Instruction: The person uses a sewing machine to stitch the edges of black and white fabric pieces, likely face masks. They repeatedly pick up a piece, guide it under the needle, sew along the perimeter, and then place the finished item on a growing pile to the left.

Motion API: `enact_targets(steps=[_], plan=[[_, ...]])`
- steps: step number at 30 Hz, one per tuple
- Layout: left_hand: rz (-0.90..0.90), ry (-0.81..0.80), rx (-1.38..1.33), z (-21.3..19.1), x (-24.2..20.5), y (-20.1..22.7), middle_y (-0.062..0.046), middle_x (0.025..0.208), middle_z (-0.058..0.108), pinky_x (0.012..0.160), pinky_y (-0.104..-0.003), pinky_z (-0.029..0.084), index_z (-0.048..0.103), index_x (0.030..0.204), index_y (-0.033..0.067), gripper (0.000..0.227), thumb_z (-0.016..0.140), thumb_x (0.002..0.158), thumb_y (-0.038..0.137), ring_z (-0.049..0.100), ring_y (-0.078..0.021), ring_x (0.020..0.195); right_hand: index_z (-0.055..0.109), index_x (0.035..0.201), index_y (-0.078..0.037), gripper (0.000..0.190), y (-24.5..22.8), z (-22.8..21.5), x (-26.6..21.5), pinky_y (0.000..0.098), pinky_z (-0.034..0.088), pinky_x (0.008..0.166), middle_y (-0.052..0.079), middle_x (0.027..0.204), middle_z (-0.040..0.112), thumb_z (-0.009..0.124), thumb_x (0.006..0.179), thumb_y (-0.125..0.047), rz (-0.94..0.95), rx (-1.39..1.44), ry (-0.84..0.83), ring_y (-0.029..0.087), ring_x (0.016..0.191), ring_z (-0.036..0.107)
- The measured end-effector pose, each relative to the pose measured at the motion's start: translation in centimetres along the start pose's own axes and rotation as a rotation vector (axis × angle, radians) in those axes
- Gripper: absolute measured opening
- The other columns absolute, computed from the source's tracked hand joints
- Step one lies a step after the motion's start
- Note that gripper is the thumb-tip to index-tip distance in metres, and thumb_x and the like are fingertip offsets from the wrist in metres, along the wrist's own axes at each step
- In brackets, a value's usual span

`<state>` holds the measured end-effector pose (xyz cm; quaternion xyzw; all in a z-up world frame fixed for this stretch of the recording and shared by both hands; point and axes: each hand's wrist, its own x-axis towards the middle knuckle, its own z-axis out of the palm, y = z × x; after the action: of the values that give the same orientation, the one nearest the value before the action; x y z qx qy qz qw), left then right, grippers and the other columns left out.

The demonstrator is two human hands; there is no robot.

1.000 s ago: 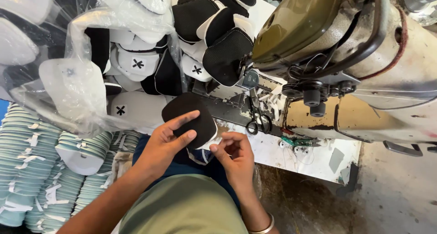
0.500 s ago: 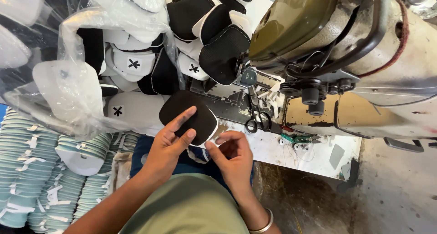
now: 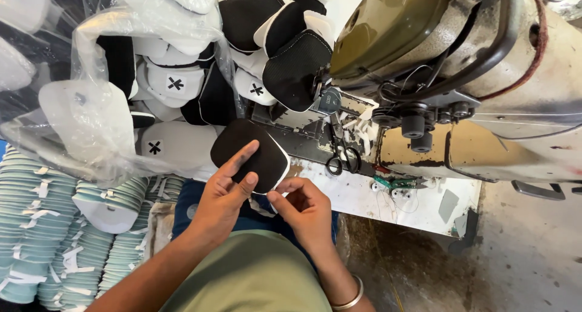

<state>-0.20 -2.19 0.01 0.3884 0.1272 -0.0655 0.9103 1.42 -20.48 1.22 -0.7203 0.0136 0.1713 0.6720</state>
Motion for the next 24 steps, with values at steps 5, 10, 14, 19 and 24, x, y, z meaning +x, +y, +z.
enact_targets(steps=[5, 10, 14, 19, 24], plan=[[-0.038, -0.024, -0.087, 0.0, 0.1, -0.2, -0.009, 0.14, 0.061, 0.107, -0.029, 0.043, 0.04, 0.159, 0.0066, 0.07, 0.067, 0.097, 0.025, 0.057, -0.0136, 0.125, 0.068, 0.105, -0.003, 0.024, -2.8, 1.4, -0.2, 0.0166, 0.045, 0.058, -0.002, 0.092, 0.066, 0.082, 0.086, -0.005, -0.181, -0.161, 0.13, 0.001, 0.066, 0.055], [-0.029, -0.017, -0.102, -1.3, 0.0, -2.0, -0.004, 0.14, 0.058, 0.099, -0.027, 0.04, 0.041, 0.164, 0.0047, 0.071, 0.069, 0.101, 0.021, 0.049, -0.011, 0.111, 0.067, 0.105, -0.003, 0.021, -0.4, 0.2, -0.3, 0.0169, 0.044, 0.063, -0.001, 0.095, 0.063, 0.082, 0.09, -0.003, -0.208, -0.091, 0.049, 0.002, 0.072, 0.055], [-0.016, -0.047, -0.143, -0.6, 0.0, -1.4, -0.01, 0.135, 0.061, 0.109, -0.029, 0.042, 0.039, 0.162, 0.0063, 0.07, 0.068, 0.1, 0.019, 0.056, -0.014, 0.125, 0.066, 0.101, -0.003, 0.019, -0.8, 0.4, 0.4, 0.0183, 0.04, 0.055, -0.001, 0.085, 0.063, 0.081, 0.09, -0.006, 0.008, 0.056, -0.008, 0.003, 0.064, 0.052], [-0.02, -0.043, -0.137, -0.1, 0.0, -0.8, -0.008, 0.14, 0.062, 0.11, -0.031, 0.043, 0.04, 0.159, 0.0063, 0.067, 0.067, 0.098, 0.018, 0.057, -0.0147, 0.126, 0.066, 0.097, -0.005, 0.017, -0.6, 0.4, 0.3, 0.0185, 0.04, 0.05, -0.003, 0.077, 0.064, 0.079, 0.087, -0.009, 0.102, 0.1, -0.016, 0.003, 0.058, 0.053], [0.013, -0.026, 0.053, -0.2, 0.0, -1.0, -0.008, 0.136, 0.063, 0.106, -0.031, 0.048, 0.047, 0.155, 0.0073, 0.064, 0.069, 0.095, 0.008, 0.059, -0.0133, 0.121, 0.069, 0.099, -0.004, 0.013, -0.5, -0.3, 0.4, 0.0195, 0.042, 0.05, -0.003, 0.072, 0.062, 0.074, 0.093, -0.014, 0.126, 0.026, -0.136, 0.003, 0.057, 0.053]])
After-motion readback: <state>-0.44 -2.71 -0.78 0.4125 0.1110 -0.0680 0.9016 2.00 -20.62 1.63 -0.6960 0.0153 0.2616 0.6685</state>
